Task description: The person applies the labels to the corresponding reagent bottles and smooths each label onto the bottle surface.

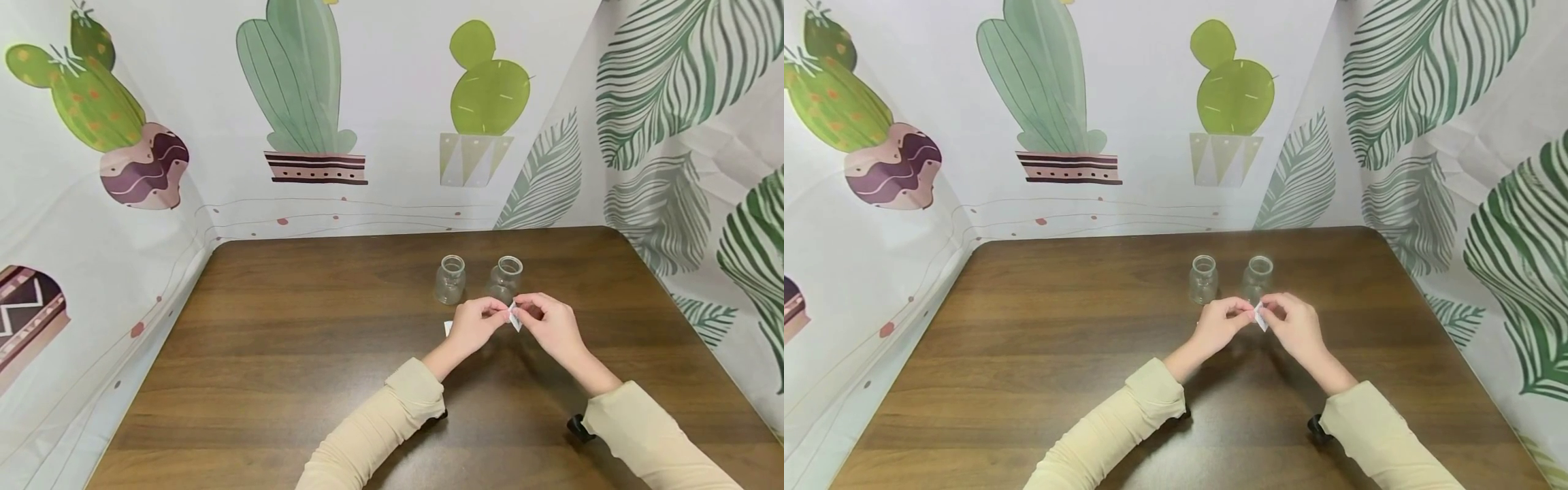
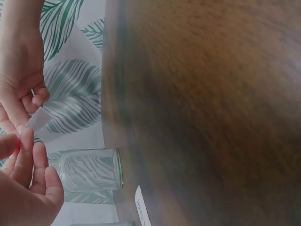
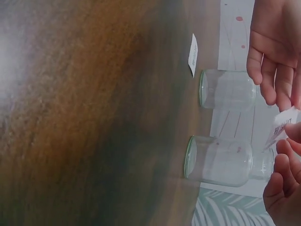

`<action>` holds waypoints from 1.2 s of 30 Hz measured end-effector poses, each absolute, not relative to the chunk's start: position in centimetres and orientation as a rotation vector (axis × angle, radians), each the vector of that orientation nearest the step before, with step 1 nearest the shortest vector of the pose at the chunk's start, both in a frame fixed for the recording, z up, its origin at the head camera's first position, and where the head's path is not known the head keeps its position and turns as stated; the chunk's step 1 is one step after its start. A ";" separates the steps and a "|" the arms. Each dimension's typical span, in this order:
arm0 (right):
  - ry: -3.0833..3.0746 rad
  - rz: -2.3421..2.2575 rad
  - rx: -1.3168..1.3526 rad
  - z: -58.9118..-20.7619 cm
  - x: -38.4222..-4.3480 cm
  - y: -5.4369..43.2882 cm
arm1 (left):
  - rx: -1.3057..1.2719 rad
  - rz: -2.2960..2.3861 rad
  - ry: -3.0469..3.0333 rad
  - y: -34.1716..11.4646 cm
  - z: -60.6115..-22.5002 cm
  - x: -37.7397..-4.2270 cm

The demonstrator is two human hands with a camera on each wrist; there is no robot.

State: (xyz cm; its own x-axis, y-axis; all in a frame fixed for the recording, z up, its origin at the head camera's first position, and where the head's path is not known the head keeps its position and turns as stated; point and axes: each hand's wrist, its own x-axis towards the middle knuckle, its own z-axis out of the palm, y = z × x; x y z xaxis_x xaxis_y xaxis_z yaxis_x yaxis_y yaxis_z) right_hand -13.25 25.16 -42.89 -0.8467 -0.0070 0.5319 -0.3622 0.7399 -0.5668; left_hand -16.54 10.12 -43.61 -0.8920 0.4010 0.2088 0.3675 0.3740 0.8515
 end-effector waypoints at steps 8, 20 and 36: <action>-2.455 0.883 0.227 -43.0 -13.2 25.0 | 0.706 1.585 2.549 10.2 -43.8 -16.5; -2.483 0.933 0.152 -43.1 -13.2 25.0 | 0.682 1.585 2.526 10.1 -43.7 -16.5; -2.474 0.973 0.231 -43.1 -13.0 25.3 | 0.728 1.500 2.583 9.7 -43.5 -16.7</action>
